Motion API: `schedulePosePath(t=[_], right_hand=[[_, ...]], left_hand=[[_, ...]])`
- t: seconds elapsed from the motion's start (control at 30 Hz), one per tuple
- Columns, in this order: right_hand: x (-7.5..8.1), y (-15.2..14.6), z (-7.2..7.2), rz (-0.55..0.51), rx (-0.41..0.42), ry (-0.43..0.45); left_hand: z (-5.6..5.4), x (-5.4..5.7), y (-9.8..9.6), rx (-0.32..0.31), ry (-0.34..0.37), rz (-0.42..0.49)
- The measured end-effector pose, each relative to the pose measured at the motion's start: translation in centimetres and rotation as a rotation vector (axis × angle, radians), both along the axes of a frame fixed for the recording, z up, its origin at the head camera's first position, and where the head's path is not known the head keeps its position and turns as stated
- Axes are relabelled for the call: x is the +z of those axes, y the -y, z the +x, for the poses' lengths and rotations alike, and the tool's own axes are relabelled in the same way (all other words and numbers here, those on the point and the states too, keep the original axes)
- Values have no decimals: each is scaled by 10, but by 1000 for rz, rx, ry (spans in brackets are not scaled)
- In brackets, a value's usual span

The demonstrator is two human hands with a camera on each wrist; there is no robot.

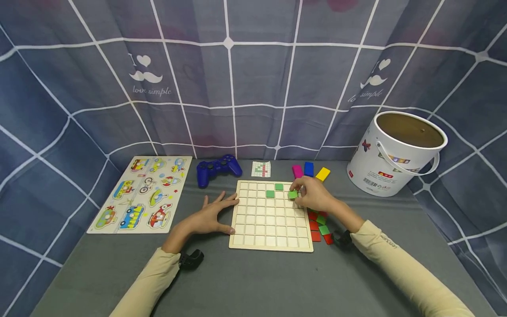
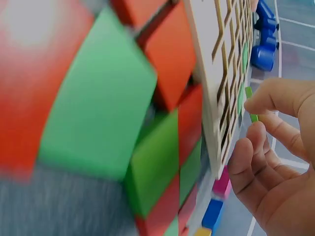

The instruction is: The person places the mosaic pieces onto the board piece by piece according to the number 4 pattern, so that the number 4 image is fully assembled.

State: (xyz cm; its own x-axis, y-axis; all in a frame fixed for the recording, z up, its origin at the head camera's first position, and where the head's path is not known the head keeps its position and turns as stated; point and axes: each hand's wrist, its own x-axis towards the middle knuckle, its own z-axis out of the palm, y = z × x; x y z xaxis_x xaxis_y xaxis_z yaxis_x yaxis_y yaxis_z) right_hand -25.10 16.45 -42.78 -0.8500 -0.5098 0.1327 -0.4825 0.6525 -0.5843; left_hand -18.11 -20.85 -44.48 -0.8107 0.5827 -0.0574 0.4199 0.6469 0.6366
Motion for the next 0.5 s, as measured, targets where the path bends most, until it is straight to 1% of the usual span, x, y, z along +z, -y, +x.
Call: schedulePosePath(t=[0.2,0.5], right_hand=[[-3,18,5,-61,68,23],[0,47,3,-63,111,50]], left_hand=[[0,-2,0,3,4,-8],[1,0,-3,5,1,-5]])
